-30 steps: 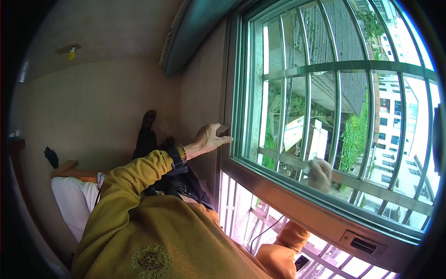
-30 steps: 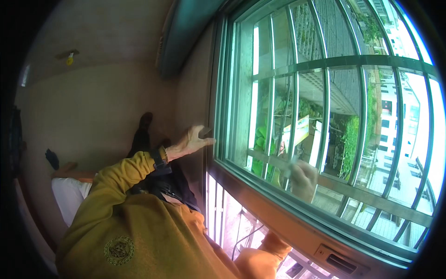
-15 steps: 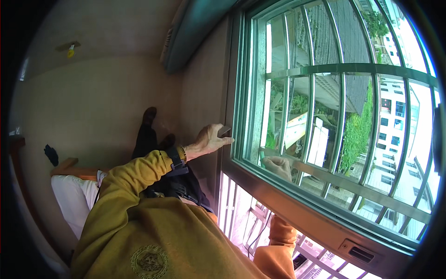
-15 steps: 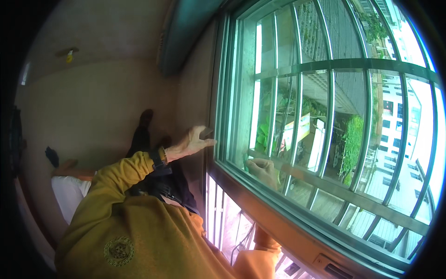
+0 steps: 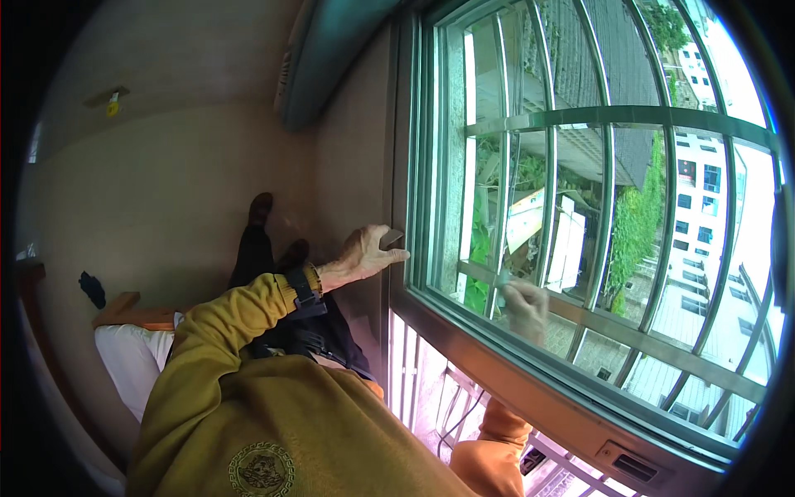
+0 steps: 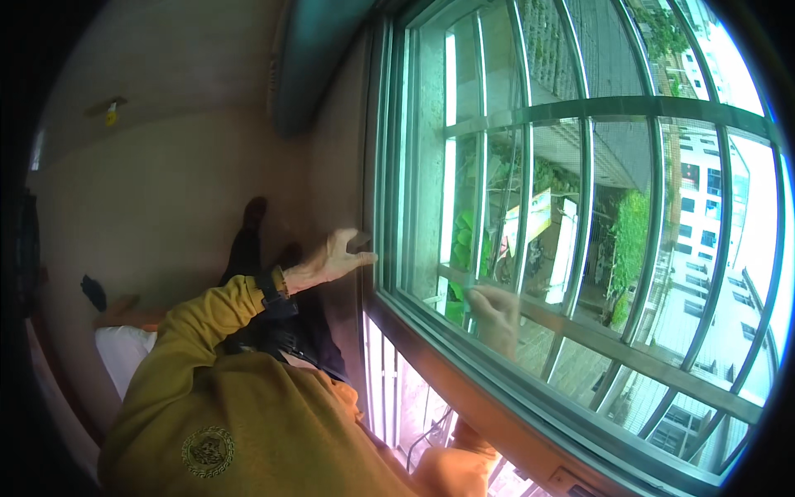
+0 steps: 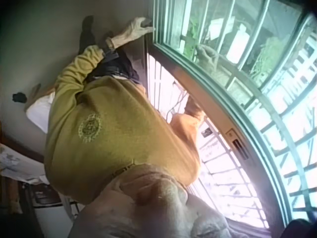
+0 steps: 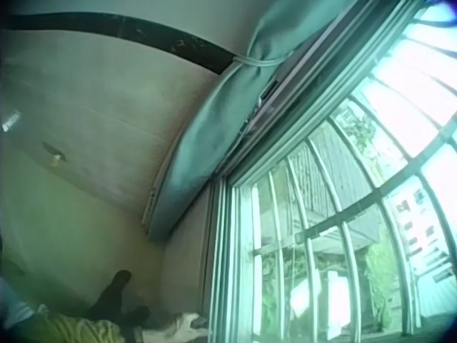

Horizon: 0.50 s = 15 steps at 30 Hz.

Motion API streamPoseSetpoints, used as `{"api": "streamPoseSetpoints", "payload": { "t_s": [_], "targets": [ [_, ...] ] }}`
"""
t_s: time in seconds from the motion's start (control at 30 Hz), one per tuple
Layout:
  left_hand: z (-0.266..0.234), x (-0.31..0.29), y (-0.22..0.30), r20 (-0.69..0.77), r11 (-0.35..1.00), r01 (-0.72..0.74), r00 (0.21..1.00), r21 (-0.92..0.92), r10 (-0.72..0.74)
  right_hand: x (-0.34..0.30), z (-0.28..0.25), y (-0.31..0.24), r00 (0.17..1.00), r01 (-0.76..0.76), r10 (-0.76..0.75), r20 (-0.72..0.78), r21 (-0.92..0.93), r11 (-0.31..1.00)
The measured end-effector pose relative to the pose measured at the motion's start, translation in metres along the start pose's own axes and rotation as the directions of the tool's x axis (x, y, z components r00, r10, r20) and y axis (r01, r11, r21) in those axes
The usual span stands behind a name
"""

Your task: Inspecting and adjusting the tracks and hardware of a sliding window.

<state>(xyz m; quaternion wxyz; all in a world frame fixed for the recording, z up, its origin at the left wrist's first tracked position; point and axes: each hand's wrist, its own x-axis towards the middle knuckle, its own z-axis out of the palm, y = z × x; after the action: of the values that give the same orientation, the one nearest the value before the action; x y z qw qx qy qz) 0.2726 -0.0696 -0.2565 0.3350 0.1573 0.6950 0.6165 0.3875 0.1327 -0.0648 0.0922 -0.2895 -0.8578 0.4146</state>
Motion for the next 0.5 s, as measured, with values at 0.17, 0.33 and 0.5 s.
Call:
{"api": "streamPoseSetpoints", "payload": {
  "t_s": [0.17,0.33,0.5],
  "targets": [
    [-0.005,-0.003,0.011,0.061,0.998,0.056,0.996,0.039,-0.059,0.028,0.026,0.028,0.791,-0.398,0.401,0.462,-0.110,0.911],
    [-0.003,0.002,0.005,0.043,0.997,0.059,0.997,0.059,-0.061,0.015,0.016,-0.003,0.997,0.008,-0.007,-0.080,0.022,1.000],
    [-0.003,0.002,0.005,0.068,0.999,0.047,0.996,0.019,-0.048,0.027,-0.054,-0.047,0.973,-0.101,0.074,0.217,0.120,0.988]
  ]
}}
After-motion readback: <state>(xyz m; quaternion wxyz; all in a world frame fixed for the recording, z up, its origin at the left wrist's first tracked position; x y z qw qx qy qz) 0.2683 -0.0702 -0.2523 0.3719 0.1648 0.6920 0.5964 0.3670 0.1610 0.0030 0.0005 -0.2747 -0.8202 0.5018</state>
